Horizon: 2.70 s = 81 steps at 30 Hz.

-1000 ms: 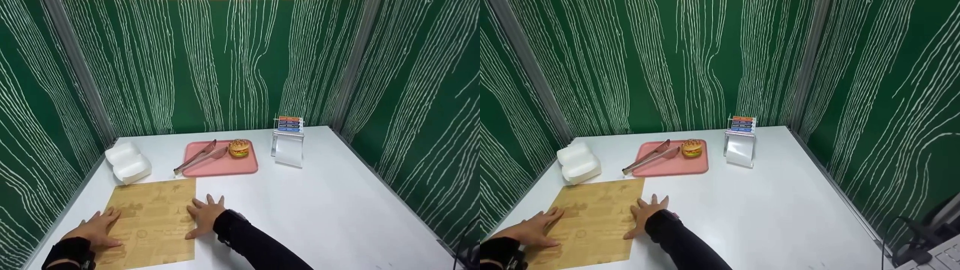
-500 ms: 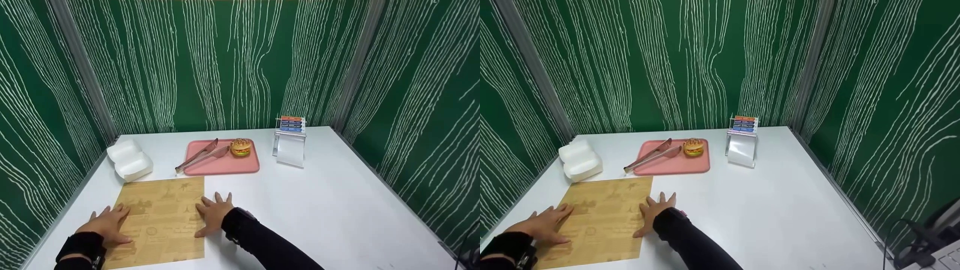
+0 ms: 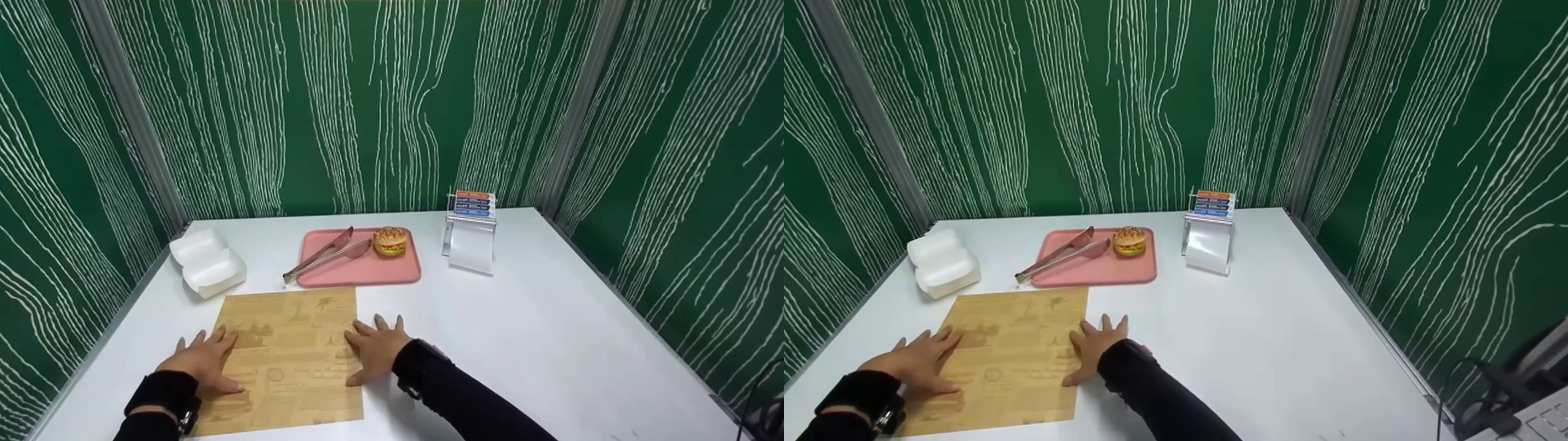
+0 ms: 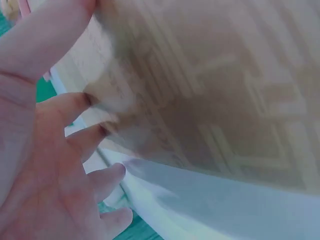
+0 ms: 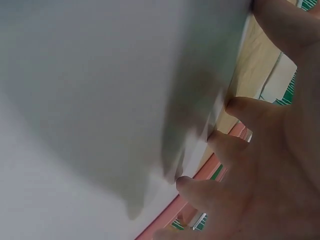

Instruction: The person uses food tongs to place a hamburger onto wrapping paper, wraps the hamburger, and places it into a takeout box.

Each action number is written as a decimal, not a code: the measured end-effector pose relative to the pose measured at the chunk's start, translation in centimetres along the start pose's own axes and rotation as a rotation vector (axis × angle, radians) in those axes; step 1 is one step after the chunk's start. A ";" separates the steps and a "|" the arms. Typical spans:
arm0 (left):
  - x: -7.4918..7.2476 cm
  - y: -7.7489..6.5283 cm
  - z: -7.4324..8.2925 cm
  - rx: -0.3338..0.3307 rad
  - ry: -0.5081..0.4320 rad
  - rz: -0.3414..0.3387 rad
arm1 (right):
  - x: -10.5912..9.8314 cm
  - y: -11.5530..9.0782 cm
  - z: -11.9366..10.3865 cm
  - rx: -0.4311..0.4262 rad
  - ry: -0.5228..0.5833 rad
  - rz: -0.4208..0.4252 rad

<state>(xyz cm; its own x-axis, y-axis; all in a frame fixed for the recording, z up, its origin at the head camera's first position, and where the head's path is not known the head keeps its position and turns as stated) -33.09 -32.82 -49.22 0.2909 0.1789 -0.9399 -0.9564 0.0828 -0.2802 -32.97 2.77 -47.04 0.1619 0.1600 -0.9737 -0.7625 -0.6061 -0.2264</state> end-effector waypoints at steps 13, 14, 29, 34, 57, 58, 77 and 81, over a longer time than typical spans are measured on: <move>1.6 2.3 2.2 0.009 0.002 0.036 | 0.7 -1.7 3.3 0.017 0.086 -0.022; 2.0 2.8 2.0 0.019 0.008 0.047 | 0.8 -1.9 3.5 0.018 0.093 -0.025; 0.6 0.6 8.3 0.078 0.032 0.050 | 1.3 -4.3 6.8 0.021 0.205 0.006; 0.6 0.5 9.9 0.085 0.034 0.066 | 1.6 -5.1 8.0 0.029 0.240 0.014; 0.7 0.1 15.6 0.086 0.094 0.108 | 2.0 -7.7 11.8 0.033 0.292 0.030; 0.7 0.2 15.8 0.088 0.095 0.109 | 2.1 -7.8 11.9 0.035 0.295 0.031; 0.8 0.5 16.3 0.078 0.102 0.100 | 1.1 -7.2 11.6 0.081 0.295 -0.007; 0.4 0.0 16.8 0.069 0.107 0.110 | 1.1 -6.4 11.2 0.032 0.327 0.047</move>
<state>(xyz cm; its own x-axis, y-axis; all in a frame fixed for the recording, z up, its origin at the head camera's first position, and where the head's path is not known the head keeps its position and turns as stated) -32.46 -16.26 -46.31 0.1767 0.0850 -0.9806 -0.9770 0.1360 -0.1642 -34.96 15.56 -46.36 0.3149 -0.1293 -0.9403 -0.7922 -0.5814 -0.1853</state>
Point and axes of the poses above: each hand's wrist, its own y-axis towards the middle knuckle, its own x-axis out of the palm, z = x × y, the point moved 3 cm from there along y, towards the middle knuckle, and after that the axes turned 7 degrees about -x, right-handed, at the moved point
